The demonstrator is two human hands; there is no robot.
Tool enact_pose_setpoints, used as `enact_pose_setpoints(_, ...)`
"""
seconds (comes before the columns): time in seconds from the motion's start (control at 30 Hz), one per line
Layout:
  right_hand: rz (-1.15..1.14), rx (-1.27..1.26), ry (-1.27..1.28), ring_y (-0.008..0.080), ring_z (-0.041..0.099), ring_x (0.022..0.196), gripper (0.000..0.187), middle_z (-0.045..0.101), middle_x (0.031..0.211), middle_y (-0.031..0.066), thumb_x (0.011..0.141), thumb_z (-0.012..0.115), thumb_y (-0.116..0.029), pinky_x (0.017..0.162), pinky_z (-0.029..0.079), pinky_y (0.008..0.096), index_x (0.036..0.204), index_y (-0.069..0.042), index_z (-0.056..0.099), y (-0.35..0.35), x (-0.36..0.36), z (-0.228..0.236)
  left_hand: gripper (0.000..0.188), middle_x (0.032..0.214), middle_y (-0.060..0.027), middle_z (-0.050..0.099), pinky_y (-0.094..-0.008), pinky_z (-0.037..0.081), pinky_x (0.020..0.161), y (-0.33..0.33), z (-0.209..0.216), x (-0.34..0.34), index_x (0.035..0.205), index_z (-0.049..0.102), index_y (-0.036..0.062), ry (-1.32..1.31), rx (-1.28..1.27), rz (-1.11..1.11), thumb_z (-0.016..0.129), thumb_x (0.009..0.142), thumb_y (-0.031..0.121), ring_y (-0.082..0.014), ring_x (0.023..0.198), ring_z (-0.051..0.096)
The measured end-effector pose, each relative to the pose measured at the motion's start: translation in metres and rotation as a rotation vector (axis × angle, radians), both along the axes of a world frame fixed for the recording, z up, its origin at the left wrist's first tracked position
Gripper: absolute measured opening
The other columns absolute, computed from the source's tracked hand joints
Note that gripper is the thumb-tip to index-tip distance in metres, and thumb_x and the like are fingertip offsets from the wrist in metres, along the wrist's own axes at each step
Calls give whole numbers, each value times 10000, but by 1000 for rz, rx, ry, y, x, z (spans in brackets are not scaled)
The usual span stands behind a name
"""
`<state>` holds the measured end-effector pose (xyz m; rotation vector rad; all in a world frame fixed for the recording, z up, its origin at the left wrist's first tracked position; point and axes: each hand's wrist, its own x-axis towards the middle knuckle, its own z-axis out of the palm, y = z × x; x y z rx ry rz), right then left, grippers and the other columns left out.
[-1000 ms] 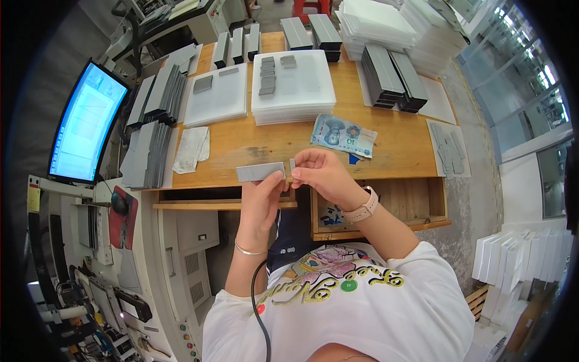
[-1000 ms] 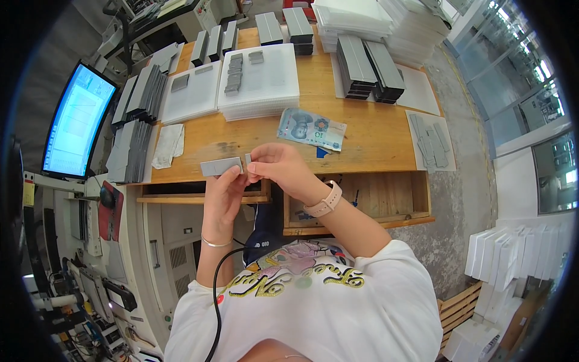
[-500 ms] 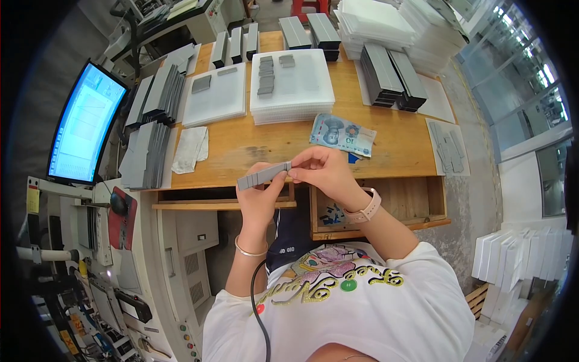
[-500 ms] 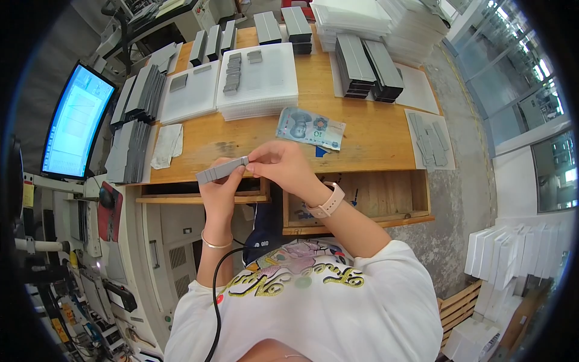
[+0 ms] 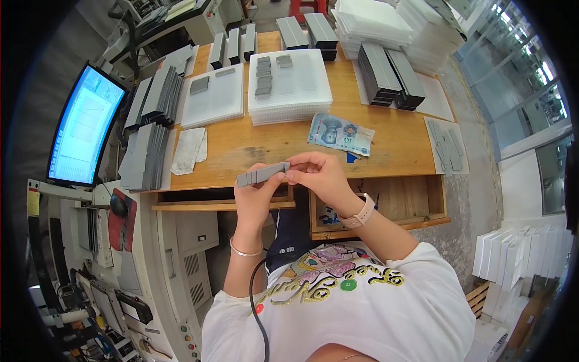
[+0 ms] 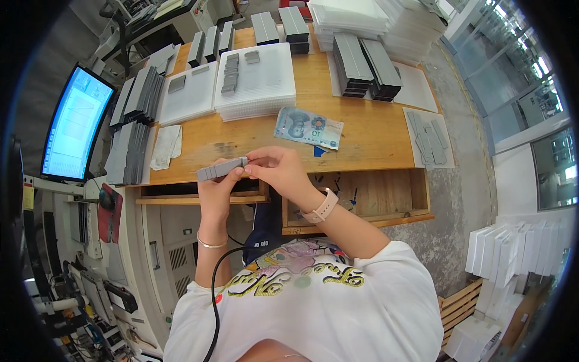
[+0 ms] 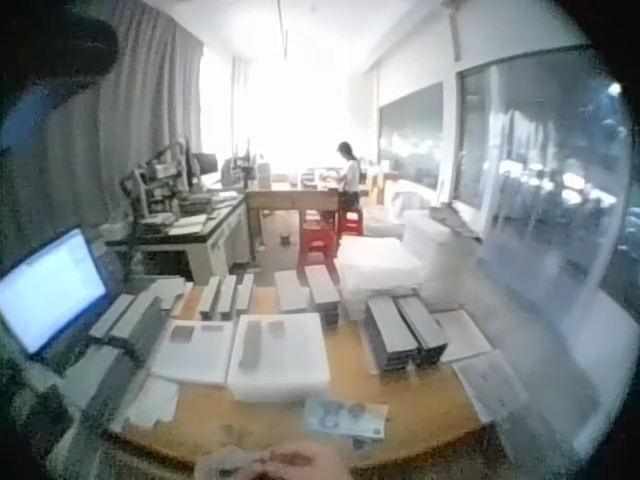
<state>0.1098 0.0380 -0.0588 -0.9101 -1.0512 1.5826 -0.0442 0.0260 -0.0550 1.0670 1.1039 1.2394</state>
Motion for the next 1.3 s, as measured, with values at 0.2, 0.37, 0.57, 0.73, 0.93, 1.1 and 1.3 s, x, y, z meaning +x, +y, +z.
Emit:
enact_pose_setpoints(0.2, 34, -51, -8, 132, 597, 788, 181, 611, 879, 89, 769, 614, 8, 720, 498, 244, 938, 43, 562, 1, 2, -4, 136, 771, -39, 618, -204, 438, 700, -3, 8, 7, 869, 611, -28, -10, 22, 50, 640, 738, -5, -84, 721, 551)
enact_pose_setpoints(0.37, 52, -23, 9, 129, 590, 795, 150, 606, 862, 75, 771, 602, 17, 729, 483, 243, 912, 25, 553, 1, 3, -5, 146, 807, -46, 609, -207, 439, 697, -2, 1, 6, 891, 603, -23, -69, 14, -9, 618, 746, -17, -93, 730, 557)
enact_pose_setpoints(0.57, 117, -56, 73, 132, 593, 755, 122, 601, 844, 71, 771, 602, 11, 691, 487, 241, 878, 15, 544, 1, 5, -1, 138, 820, -51, 590, -225, 433, 656, -5, -4, 4, 897, 571, -15, -150, -47, 40, 584, 760, -19, -106, 707, 540)
enact_pose_setpoints(0.73, 154, -136, 67, 144, 602, 711, 126, 600, 823, 71, 768, 611, -7, 664, 498, 252, 875, 14, 548, 2, 8, 0, 176, 822, -60, 582, -250, 431, 623, -6, -7, 6, 941, 538, -7, -251, -94, 85, 574, 769, -12, -128, 674, 528)
enact_pose_setpoints(0.93, 108, -145, 181, 152, 607, 718, 158, 608, 809, 74, 765, 617, -11, 677, 510, 266, 909, 22, 560, 4, 8, -5, 181, 833, -56, 577, -254, 431, 616, -3, -11, 3, 946, 537, -1, -441, -169, 28, 581, 770, -10, -129, 675, 527)
enact_pose_setpoints(1.1, 60, -84, 34, 140, 601, 720, 168, 614, 815, 81, 763, 623, -7, 657, 493, 242, 916, 47, 578, 2, 9, 5, 122, 803, -26, 576, -220, 414, 638, -4, -7, 10, 886, 572, -4, -255, -95, 141, 601, 768, -4, -84, 699, 515)
enact_pose_setpoints(1.3, 11, -23, 17, 150, 613, 777, 148, 620, 863, 111, 757, 608, 52, 713, 525, 256, 902, 53, 579, 4, 7, -3, 68, 758, 26, 522, -170, 358, 645, -2, -6, 10, 844, 596, -11, -95, 24, 94, 586, 777, -19, -38, 704, 451)
